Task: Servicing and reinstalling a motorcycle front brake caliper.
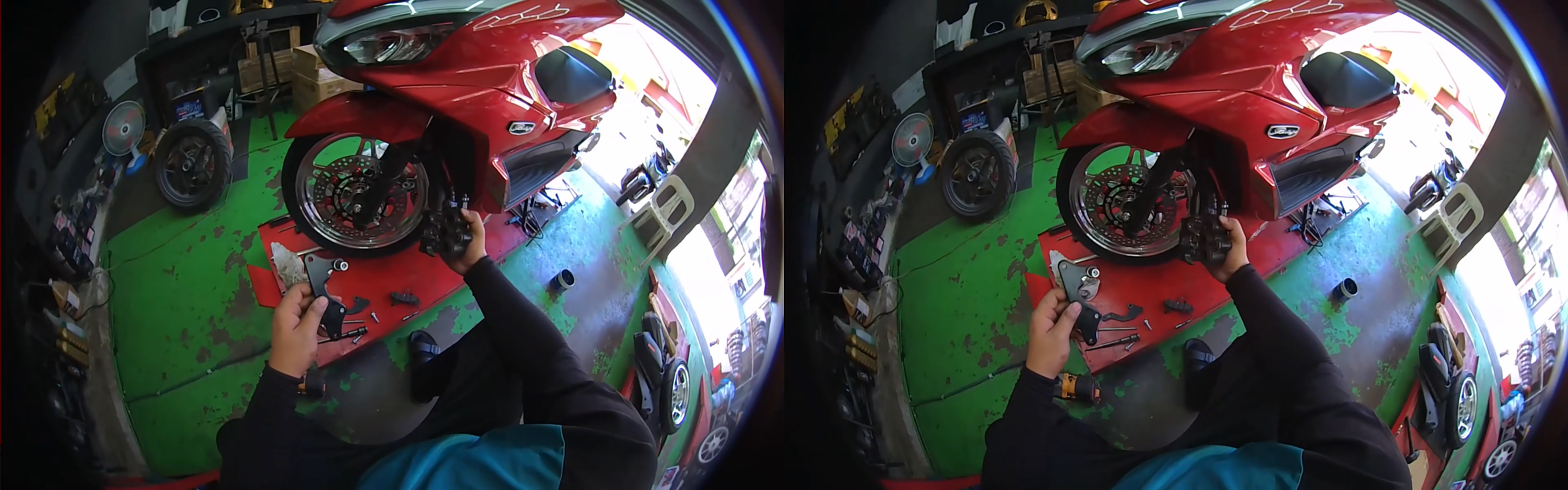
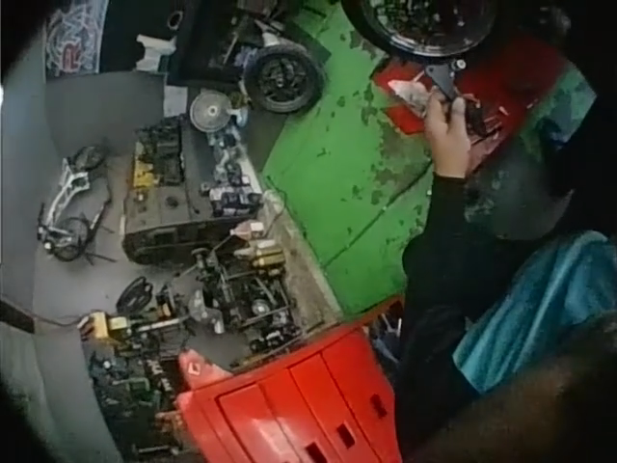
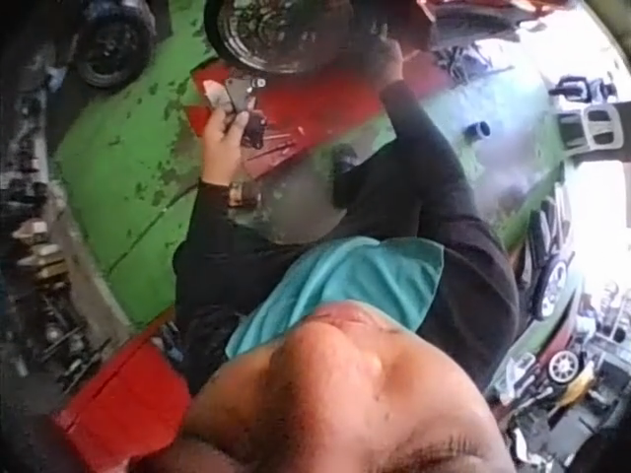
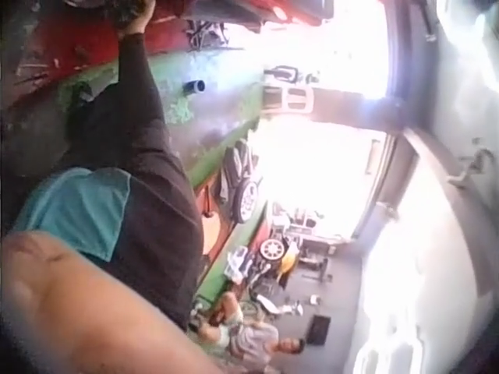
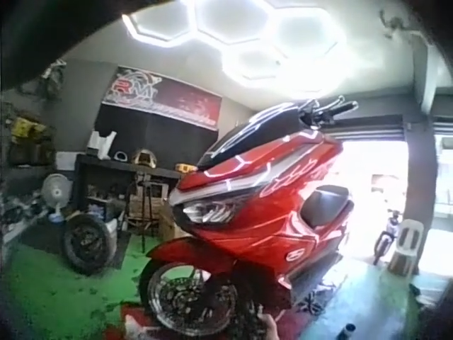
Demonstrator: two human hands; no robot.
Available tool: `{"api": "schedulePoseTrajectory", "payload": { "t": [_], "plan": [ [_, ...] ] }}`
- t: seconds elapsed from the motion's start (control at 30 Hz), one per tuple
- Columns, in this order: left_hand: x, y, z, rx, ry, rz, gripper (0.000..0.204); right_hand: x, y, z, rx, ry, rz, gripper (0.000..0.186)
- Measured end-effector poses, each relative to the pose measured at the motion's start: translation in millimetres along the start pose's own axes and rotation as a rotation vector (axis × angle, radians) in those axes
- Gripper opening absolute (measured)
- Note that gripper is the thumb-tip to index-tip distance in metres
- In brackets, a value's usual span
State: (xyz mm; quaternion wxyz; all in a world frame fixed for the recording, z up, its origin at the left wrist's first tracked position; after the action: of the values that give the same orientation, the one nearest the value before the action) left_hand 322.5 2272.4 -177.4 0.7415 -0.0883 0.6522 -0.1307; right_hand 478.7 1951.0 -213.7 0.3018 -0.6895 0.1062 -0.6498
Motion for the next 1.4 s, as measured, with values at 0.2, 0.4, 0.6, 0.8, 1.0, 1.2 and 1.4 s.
{"api": "schedulePoseTrajectory", "payload": {
  "t": [0.2,0.4,0.6,0.8,1.0,1.2,1.4],
  "plan": [
    [1.5,0.3,-0.2,-0.013,0.036,0.01,0.014,5.2,-10.7,1.4,0.031,-0.011,0.085,0.057],
    [-0.3,-11.4,4.4,-0.002,0.036,-0.019,0.015,7.5,-2.9,6.8,0.014,0.0,0.082,0.057],
    [3.8,-11.5,4.9,-0.015,0.04,-0.046,0.018,5.2,-2.1,7.7,0.028,0.004,0.117,0.057],
    [0.6,-13.3,5.6,0.027,0.034,-0.041,0.017,5.1,-2.9,8.3,0.004,-0.009,0.129,0.056],
    [9.0,-10.0,6.2,-0.008,-0.041,-0.029,0.021,5.0,-3.7,7.5,0.004,-0.005,0.131,0.057],
    [17.0,-4.8,5.7,-0.022,0.013,-0.085,0.023,1.7,-6.7,7.3,-0.001,-0.022,0.097,0.058],
    [9.4,-8.5,3.6,-0.014,0.053,-0.182,0.025,-3.8,-9.5,8.9,-0.014,-0.044,0.103,0.059]
  ]
}}
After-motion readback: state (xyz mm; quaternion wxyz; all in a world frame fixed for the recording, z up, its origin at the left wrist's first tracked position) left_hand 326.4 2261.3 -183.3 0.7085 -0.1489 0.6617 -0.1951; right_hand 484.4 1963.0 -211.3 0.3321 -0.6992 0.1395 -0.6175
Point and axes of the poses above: each hand's wrist, its own z-axis towards the middle knuckle, its own y-axis out of the back of the hand, x = y × z, the point moved 5 cm from there along z, towards the middle knuckle, and after that the axes turned 10 degrees about -z, right-handed, at the moved point
